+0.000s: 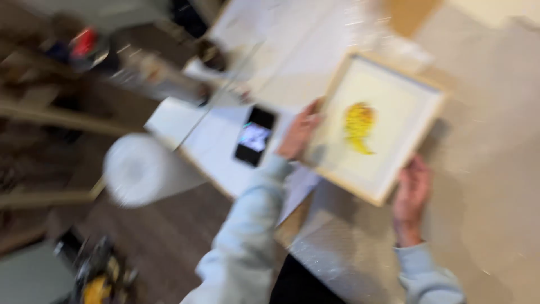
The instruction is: Wrapping a picture frame in bubble wrap for protection.
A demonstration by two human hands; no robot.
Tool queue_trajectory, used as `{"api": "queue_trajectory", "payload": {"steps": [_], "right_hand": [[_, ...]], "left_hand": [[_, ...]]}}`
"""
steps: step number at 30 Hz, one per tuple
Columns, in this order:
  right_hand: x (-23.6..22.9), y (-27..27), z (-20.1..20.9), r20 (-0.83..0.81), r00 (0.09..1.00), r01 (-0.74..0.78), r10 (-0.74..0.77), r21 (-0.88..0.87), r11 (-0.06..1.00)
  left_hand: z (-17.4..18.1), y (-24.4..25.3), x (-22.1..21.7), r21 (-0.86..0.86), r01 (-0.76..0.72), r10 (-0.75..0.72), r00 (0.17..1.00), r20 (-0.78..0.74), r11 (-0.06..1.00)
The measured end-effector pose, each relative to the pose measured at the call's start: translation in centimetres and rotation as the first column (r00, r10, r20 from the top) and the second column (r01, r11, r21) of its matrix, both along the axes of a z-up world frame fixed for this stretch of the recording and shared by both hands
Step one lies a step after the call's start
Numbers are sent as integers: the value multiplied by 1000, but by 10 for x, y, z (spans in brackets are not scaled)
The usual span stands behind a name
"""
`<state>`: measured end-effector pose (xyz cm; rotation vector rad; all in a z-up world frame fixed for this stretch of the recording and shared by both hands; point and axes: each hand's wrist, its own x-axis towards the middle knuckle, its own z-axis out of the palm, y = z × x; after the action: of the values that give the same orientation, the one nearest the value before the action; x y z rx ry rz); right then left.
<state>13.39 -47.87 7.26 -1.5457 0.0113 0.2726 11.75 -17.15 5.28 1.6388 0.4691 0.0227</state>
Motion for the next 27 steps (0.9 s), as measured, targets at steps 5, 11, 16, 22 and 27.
{"api": "queue_trajectory", "payload": {"steps": [5, 11, 16, 22, 27], "right_hand": [[-11, 18, -12, 125, 990, 73, -66, -52, 996], [-22, 25, -17, 72, 996, 69, -56, -188, 980], [-22, 37, -6, 99, 995, 53, -25, -291, 955], [-18, 32, -17, 38, 998, 51, -41, -320, 946], [-13, 25, -19, -30, 998, 47, -62, -353, 934]], "left_hand": [[-8, -18, 6, 279, -19, 55, 991, -124, 960], [-29, -16, 1, 378, -5, 45, 994, -98, 926], [-26, -13, 2, 475, -58, 63, 998, 5, 878], [-25, -12, 5, 507, -69, 71, 997, 16, 859], [-24, -12, 9, 525, -37, 63, 998, -32, 850]]}}
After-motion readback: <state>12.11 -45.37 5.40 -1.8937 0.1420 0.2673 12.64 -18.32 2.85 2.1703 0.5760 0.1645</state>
